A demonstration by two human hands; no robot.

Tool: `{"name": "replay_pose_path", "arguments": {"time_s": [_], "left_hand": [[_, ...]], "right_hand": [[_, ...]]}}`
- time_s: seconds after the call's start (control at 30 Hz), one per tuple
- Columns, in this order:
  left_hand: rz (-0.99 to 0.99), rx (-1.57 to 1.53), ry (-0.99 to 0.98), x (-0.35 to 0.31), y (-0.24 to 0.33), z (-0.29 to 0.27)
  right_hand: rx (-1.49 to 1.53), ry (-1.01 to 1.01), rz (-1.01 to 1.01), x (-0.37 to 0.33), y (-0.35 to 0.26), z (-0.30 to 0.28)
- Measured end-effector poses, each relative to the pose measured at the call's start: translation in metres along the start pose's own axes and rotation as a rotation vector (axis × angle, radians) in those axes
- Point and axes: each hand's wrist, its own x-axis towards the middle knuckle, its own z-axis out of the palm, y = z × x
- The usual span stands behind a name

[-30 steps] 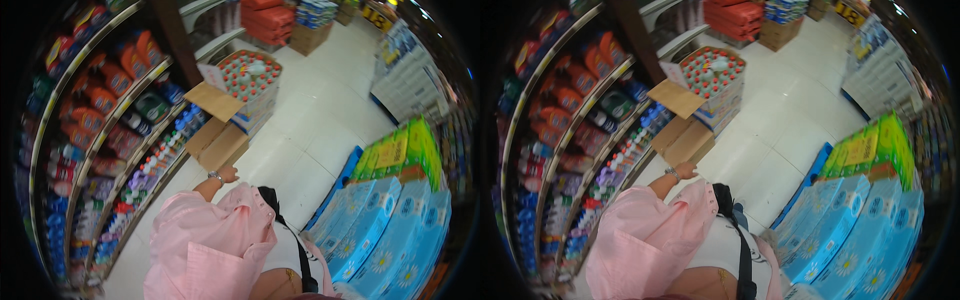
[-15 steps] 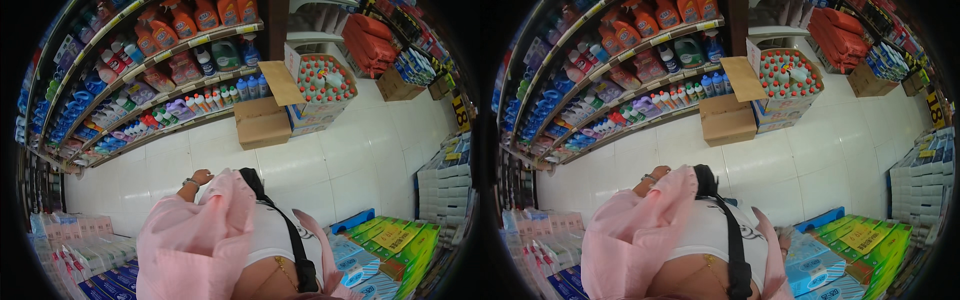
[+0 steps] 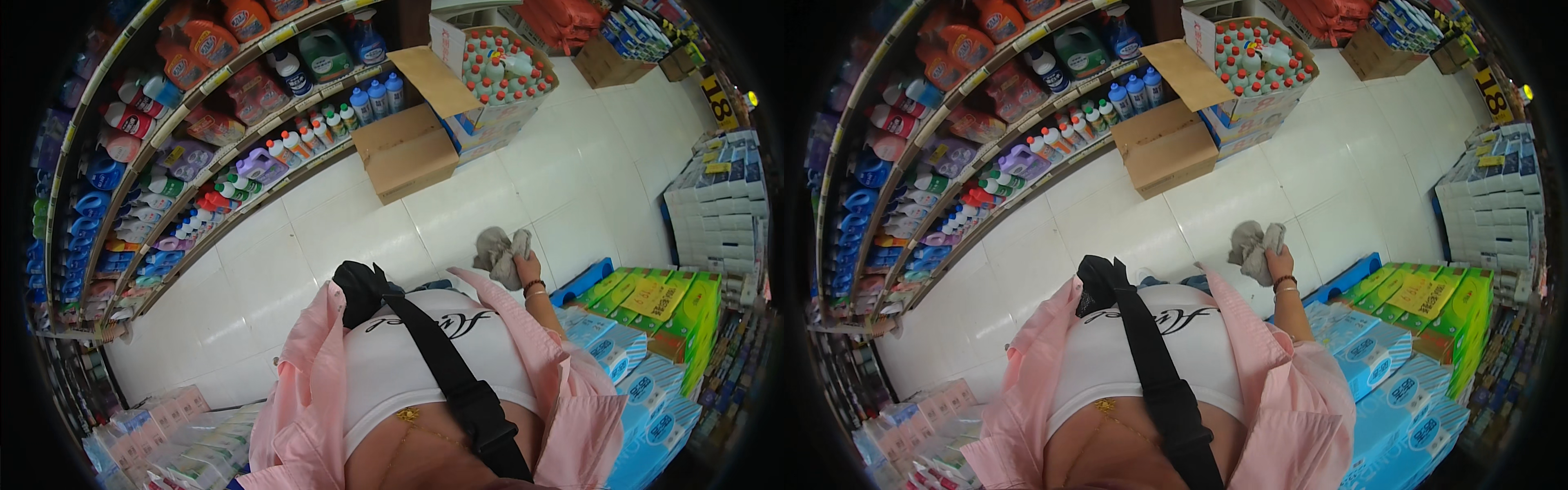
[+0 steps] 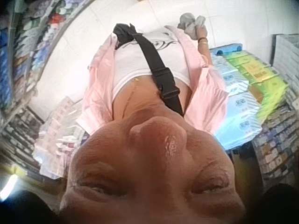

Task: The person wipes the surfaces of store shelves and the labels of various products using a gray cloth. They handle packages of tissue paper, small bottles, and large blue detergent jugs, moving them to clean behind them and then placing them back on the shelves.

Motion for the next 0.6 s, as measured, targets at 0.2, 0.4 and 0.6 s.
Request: {"name": "replay_pose_path", "arguments": {"time_s": [0.2, 0.4, 0.6], "left_hand": [[-0.010, -0.226, 0.029, 0.001, -0.047, -0.007], [-0.204, -0.533, 0.094, -0.043, -0.176, -0.015], [-0.103, -0.272, 0.309, -0.067, -0.191, -0.076]], "right_hand": [[0.068, -0.013, 0.035, -0.017, -0.033, 0.033], [0.121, 0.019, 0.126, -0.029, -0.047, 0.066], [0.286, -0.047, -0.001, -0.038, -0.122, 0.066]]}}
